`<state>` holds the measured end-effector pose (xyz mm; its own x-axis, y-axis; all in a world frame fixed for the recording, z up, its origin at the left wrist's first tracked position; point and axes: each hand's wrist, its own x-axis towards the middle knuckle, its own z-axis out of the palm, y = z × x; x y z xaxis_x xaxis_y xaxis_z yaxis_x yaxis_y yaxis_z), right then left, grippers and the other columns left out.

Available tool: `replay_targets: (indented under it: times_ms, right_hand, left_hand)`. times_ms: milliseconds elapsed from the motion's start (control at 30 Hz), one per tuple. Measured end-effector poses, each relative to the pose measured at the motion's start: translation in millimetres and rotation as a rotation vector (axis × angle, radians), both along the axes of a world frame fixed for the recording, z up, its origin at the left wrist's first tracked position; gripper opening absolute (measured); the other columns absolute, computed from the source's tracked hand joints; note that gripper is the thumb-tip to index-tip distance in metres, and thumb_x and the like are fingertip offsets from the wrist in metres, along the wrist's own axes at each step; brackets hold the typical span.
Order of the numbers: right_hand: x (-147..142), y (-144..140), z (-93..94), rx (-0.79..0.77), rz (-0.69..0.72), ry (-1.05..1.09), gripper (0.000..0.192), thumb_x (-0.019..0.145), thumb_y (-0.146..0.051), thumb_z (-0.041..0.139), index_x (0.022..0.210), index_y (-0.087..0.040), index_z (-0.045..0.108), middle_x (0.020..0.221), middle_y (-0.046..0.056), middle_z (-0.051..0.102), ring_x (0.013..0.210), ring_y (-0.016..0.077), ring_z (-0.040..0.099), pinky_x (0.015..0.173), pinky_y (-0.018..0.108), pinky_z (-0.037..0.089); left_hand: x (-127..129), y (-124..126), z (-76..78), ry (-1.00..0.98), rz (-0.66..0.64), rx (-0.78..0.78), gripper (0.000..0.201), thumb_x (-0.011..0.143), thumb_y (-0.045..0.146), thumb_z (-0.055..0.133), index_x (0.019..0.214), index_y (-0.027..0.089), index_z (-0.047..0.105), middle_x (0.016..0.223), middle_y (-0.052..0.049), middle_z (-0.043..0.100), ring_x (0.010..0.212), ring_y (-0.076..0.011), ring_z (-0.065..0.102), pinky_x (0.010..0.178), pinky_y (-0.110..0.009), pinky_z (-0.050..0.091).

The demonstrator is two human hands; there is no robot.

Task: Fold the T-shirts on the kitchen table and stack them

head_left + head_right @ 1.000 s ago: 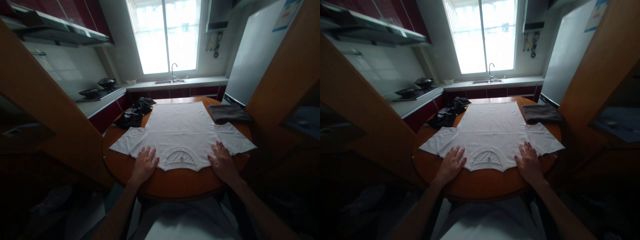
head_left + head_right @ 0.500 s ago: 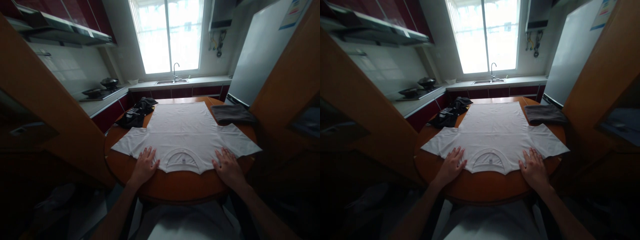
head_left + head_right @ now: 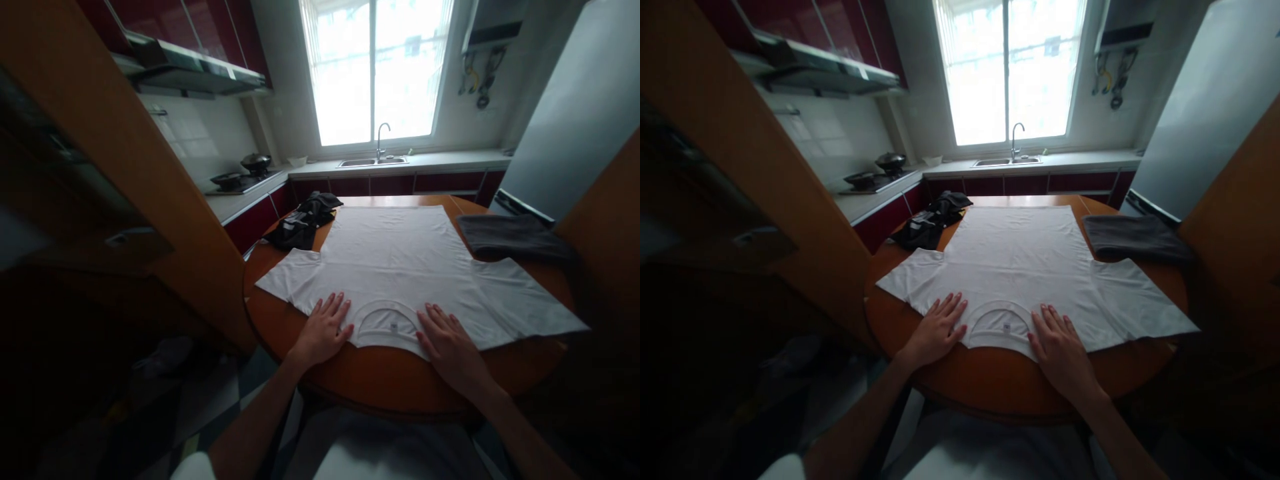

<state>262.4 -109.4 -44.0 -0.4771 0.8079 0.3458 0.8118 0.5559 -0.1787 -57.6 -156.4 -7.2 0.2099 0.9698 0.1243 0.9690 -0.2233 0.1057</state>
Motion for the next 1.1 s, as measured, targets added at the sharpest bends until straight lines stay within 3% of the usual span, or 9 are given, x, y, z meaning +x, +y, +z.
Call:
replay_targets:
  times_ms: [400, 800, 900, 1000, 1100]
  right_hand:
    - [6.7, 6.5, -15.2, 0.054, 0.001, 0.011, 0.049, 0.102, -0.041, 0.037, 0.139, -0.018, 0.058, 0.152, 0.013, 0.050, 0.144, 0.0287, 0.042, 0.116, 0.051, 0.036]
    - [7.2, 5.7, -14.2, 0.070, 0.003, 0.024, 0.049, 0.101, -0.042, 0.036, 0.137, -0.019, 0.059, 0.151, 0.012, 0.051, 0.143, 0.0288, 0.044, 0.116, 0.051, 0.037]
    - [8.0, 6.2, -16.5, 0.078, 0.002, 0.026, 0.049, 0.101, -0.043, 0.035, 0.138, -0.019, 0.059, 0.151, 0.012, 0.051, 0.142, 0.0287, 0.044, 0.116, 0.051, 0.036]
    - [8.1, 6.7, -18.2, 0.078, 0.005, 0.027, 0.050, 0.102, -0.043, 0.034, 0.138, -0.019, 0.059, 0.151, 0.012, 0.051, 0.143, 0.0287, 0.044, 0.116, 0.051, 0.036]
    - [7.8, 6.6, -18.4, 0.078, 0.006, 0.029, 0.050, 0.101, -0.043, 0.034, 0.137, -0.019, 0.060, 0.151, 0.012, 0.051, 0.142, 0.0289, 0.044, 0.116, 0.051, 0.036]
  left_hand:
    - [3.0, -3.8, 0.2, -0.052, 0.008, -0.010, 0.059, 0.102, 0.050, 0.040, 0.155, 0.023, 0.040, 0.165, -0.008, 0.028, 0.154, -0.0277, 0.022, 0.124, -0.051, 0.020]
    - [3.4, -6.1, 5.3, -0.126, 0.009, -0.020, 0.056, 0.102, 0.048, 0.044, 0.153, 0.025, 0.043, 0.164, -0.007, 0.031, 0.153, -0.0265, 0.024, 0.124, -0.050, 0.022]
    - [2.7, -6.8, 6.3, -0.216, -0.006, -0.010, 0.053, 0.101, 0.044, 0.045, 0.151, 0.025, 0.047, 0.161, -0.006, 0.038, 0.151, -0.0247, 0.029, 0.125, -0.048, 0.022]
    - [-3.8, -4.2, 8.8, -0.369, 0.007, 0.050, 0.048, 0.102, 0.039, 0.045, 0.146, 0.022, 0.052, 0.153, -0.006, 0.050, 0.144, -0.0214, 0.042, 0.122, -0.042, 0.032]
    - [-26.7, 6.0, 13.3, -0.448, 0.121, 0.191, 0.043, 0.100, 0.033, 0.045, 0.139, 0.022, 0.058, 0.144, -0.006, 0.059, 0.135, -0.0201, 0.053, 0.116, -0.037, 0.042]
